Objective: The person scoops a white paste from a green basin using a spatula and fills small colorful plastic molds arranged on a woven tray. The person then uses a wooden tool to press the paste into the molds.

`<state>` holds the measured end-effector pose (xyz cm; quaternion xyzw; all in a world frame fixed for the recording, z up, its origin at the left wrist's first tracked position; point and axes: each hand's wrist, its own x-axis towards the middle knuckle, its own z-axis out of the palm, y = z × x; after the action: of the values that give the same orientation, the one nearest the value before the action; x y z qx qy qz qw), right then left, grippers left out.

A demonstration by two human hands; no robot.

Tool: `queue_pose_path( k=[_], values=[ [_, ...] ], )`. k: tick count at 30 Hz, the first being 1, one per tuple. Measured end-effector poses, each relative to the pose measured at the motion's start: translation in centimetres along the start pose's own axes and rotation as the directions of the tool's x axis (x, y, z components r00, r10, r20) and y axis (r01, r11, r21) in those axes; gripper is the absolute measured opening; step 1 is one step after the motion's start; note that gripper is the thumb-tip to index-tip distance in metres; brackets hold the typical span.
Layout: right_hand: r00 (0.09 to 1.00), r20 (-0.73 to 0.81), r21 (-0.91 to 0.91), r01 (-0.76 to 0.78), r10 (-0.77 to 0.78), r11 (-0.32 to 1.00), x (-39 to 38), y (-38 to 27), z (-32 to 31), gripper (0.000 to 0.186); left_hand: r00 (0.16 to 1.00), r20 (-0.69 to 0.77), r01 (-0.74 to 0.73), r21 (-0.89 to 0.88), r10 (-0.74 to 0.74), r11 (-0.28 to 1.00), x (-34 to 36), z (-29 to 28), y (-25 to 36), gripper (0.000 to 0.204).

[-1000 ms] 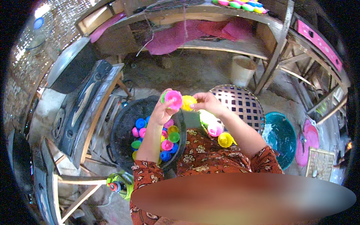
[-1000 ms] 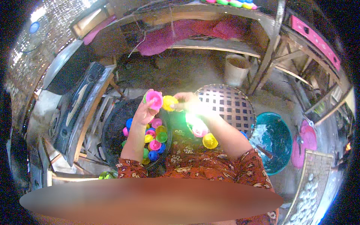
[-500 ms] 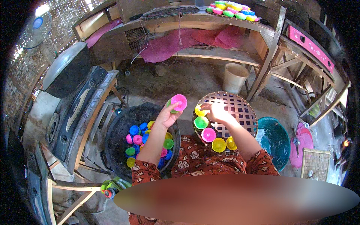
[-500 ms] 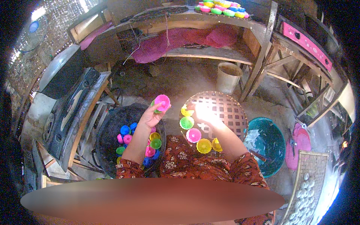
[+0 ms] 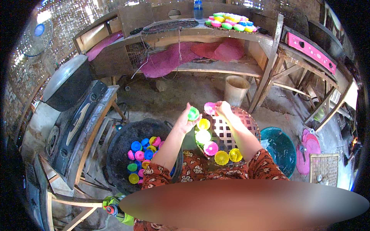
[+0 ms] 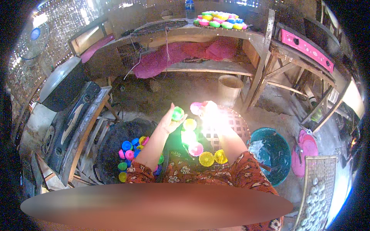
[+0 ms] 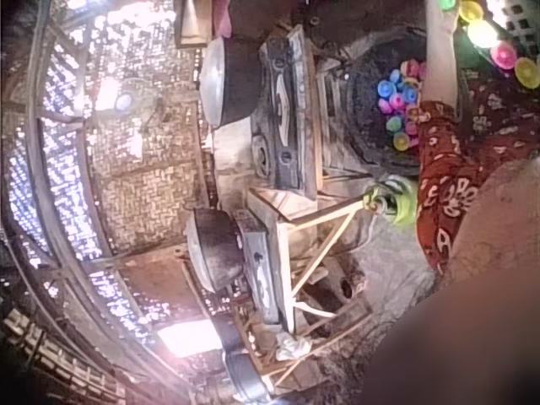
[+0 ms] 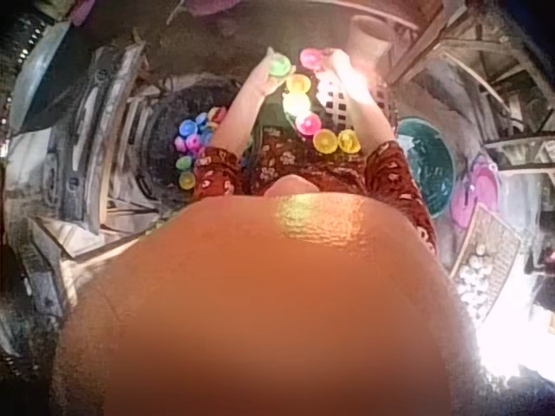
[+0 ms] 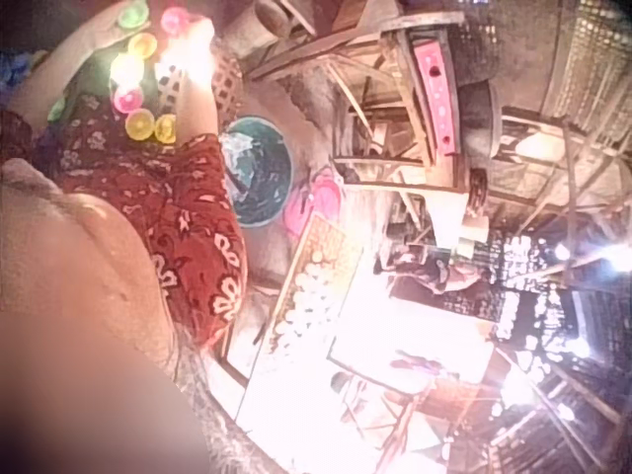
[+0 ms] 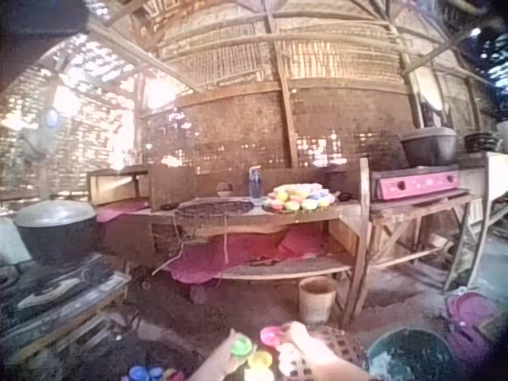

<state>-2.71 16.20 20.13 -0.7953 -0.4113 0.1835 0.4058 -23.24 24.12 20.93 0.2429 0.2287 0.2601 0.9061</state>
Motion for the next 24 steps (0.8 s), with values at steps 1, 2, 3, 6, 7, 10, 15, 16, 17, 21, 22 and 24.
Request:
queue_pose_path(
  k=[1, 2, 3, 6, 7, 10, 15, 16, 17, 21, 22, 24],
  values=[
    [0.996, 0.024, 0.009, -0.091, 0.090, 0.996, 0.4, 0.9, 0.6, 0.018, 0.996, -0.076, 0.040, -0.088, -0.047, 0.995, -0.1, -0.4, 0.0, 0.035],
    [0.993, 0.018, -0.032, -0.112, 0.113, 0.993, 0.3, 1.9, 1.1, 0.021, 0.997, -0.072, 0.027, -0.107, -0.035, 0.994, -0.1, -0.8, 0.1, 0.039],
    [0.994, 0.003, -0.015, -0.114, 0.114, 0.993, 0.2, 2.6, 1.7, 0.024, 0.999, -0.049, -0.004, -0.115, -0.002, 0.993, -0.2, -1.1, 0.2, 0.040],
    [0.988, 0.076, 0.081, -0.139, 0.133, 0.987, 0.0, 3.3, 2.5, 0.026, 0.998, -0.054, -0.037, -0.123, 0.031, 0.992, -0.5, -1.8, 0.6, 0.045],
    [0.988, 0.075, 0.068, -0.139, 0.134, 0.988, -0.2, 3.2, 2.4, 0.027, 0.998, -0.049, -0.035, -0.120, 0.029, 0.992, -0.5, -2.0, 0.8, 0.045],
    [0.981, -0.101, -0.296, 0.127, -0.164, 0.947, -1.2, 1.7, 1.7, 0.031, 1.000, -0.017, -0.003, -0.097, 0.002, 0.995, -0.4, -1.7, 1.0, 0.046],
    [0.971, 0.045, 0.361, 0.205, -0.236, 0.910, -2.9, -3.8, -0.7, 0.025, 0.998, 0.058, 0.032, -0.006, -0.032, 0.999, 1.1, 1.1, -0.3, 0.051],
    [0.977, 0.067, 0.249, 0.180, -0.202, 0.952, -3.0, -4.7, -1.2, 0.026, 0.986, 0.152, 0.077, -0.012, -0.074, 0.997, 1.5, 2.0, -0.4, 0.056],
    [0.967, 0.092, 0.186, 0.219, -0.239, 0.958, -2.8, -5.4, -1.6, 0.026, 0.984, 0.161, 0.078, 0.017, -0.080, 0.997, 1.8, 2.8, -0.7, 0.058],
    [0.988, 0.056, 0.170, 0.131, -0.142, 0.977, -0.9, -4.1, -2.7, 0.020, 0.986, 0.108, 0.108, 0.168, -0.127, 0.980, 1.8, 5.5, -1.0, 0.068],
    [0.989, 0.021, 0.202, 0.140, -0.148, 0.969, -0.3, -2.8, -2.6, 0.019, 0.991, 0.028, 0.123, 0.188, -0.131, 0.974, 1.5, 5.8, -1.0, 0.070],
    [0.935, -0.134, -0.130, 0.311, -0.328, 0.941, 1.2, 0.6, -2.5, 0.018, 0.993, -0.116, 0.066, 0.353, -0.026, 0.933, 0.6, 5.9, -0.7, 0.079]
  ],
)
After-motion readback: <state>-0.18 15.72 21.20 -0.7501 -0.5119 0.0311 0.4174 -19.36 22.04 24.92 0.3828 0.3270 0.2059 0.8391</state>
